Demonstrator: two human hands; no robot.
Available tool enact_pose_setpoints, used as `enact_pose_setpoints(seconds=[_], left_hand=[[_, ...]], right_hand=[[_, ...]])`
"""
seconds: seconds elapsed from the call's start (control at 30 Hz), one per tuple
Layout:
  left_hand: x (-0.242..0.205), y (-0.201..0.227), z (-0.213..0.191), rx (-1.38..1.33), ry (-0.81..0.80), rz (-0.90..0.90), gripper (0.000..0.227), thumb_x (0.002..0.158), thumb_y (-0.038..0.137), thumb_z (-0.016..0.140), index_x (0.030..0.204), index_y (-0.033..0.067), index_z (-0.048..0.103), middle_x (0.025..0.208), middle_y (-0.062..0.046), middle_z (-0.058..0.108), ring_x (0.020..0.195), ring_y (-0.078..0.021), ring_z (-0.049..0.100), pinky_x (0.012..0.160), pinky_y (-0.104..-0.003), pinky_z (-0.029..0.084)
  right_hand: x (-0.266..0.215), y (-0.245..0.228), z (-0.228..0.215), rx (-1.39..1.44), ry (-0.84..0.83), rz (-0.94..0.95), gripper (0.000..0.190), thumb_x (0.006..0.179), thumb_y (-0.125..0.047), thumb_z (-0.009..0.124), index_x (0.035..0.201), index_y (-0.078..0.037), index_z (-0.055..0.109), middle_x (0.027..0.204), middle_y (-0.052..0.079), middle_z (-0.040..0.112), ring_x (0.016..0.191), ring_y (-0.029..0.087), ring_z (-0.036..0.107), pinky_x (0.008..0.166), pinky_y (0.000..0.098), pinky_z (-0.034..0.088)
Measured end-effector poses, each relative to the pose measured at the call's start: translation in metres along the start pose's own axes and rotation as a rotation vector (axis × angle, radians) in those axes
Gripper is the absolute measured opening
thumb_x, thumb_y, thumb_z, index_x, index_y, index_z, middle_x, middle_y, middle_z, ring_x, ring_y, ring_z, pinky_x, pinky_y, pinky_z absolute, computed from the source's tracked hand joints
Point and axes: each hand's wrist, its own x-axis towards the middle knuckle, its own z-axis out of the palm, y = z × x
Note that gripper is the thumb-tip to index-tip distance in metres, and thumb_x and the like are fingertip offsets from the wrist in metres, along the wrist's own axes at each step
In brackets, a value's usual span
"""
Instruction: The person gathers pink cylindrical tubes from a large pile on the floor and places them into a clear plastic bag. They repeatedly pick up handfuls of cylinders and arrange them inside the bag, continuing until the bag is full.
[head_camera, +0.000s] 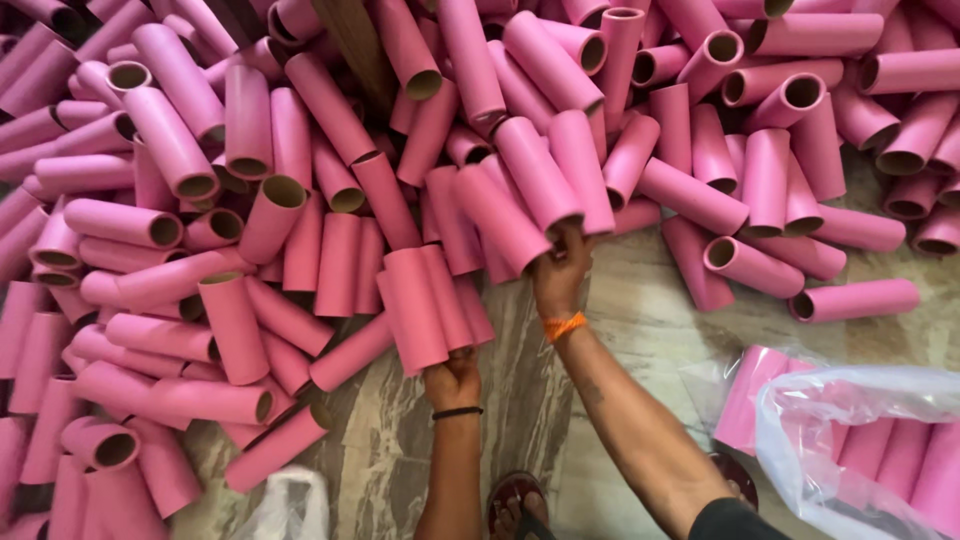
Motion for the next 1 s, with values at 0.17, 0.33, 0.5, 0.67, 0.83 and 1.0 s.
enact_pose_setpoints(seconds=[0.17,0.33,0.5,0.67,0.83,1.0], left_hand=[[-0.037,0.027,0.021,0.42,-0.014,0.202,0.041,0.094,0.009,0.069,0.134,0.011,0.061,0.123,-0.007,0.068,0.104,-0.0233,0.067,0.087,-0.047,0.052],[-0.123,0.099,0.048,1.479,-0.29,0.561,0.026,0.086,0.006,0.066,0.112,0.0026,0.067,0.116,-0.013,0.07,0.102,-0.029,0.068,0.089,-0.043,0.054],[-0.157,0.078,0.092,2.621,-0.582,0.455,0.017,0.077,0.007,0.066,0.092,0.0115,0.074,0.114,-0.012,0.063,0.098,-0.0363,0.067,0.089,-0.059,0.046],[-0.162,0.034,0.096,2.858,-0.838,0.388,0.019,0.087,0.009,0.064,0.096,0.0184,0.078,0.126,-0.013,0.059,0.093,-0.0365,0.071,0.099,-0.063,0.043],[-0.138,0.01,0.095,2.899,-0.972,0.479,0.015,0.087,0.017,0.068,0.098,0.0181,0.077,0.123,-0.015,0.061,0.096,-0.0374,0.069,0.084,-0.06,0.051],[-0.141,0.007,0.158,2.618,-1.257,0.562,0.01,0.078,0.019,0.075,0.086,0.014,0.079,0.087,-0.017,0.075,0.079,-0.0349,0.073,0.068,-0.047,0.058]], right_hand=[[0.024,-0.05,-0.063,0.337,-0.262,-0.252,0.038,0.068,0.013,0.057,0.1,-0.003,0.069,0.154,0.015,0.033,0.116,0.03,0.058,0.082,0.0347,0.059],[-0.02,-0.085,-0.187,-0.254,-0.571,-0.577,0.048,0.053,0.006,0.072,0.096,-0.013,0.075,0.126,0.015,0.055,0.118,0.039,0.054,0.099,0.046,0.049],[-0.066,-0.067,-0.199,-0.677,-0.83,-0.548,0.035,0.066,-0.004,0.076,0.094,-0.024,0.077,0.127,0.007,0.06,0.112,0.04,0.054,0.083,0.0466,0.054],[-0.091,-0.021,-0.206,-0.795,-0.933,-0.518,0.025,0.074,-0.014,0.074,0.097,-0.023,0.074,0.123,0.005,0.058,0.11,0.038,0.055,0.079,0.0477,0.056],[-0.088,-0.017,-0.224,-0.743,-0.936,-0.603,0.03,0.07,-0.012,0.076,0.099,-0.021,0.074,0.126,0.01,0.056,0.104,0.044,0.051,0.072,0.0499,0.054],[-0.037,-0.041,-0.279,-0.445,-0.893,-0.784,0.037,0.058,-0.011,0.079,0.094,-0.016,0.078,0.108,0.013,0.063,0.088,0.037,0.056,0.074,0.0473,0.051]])
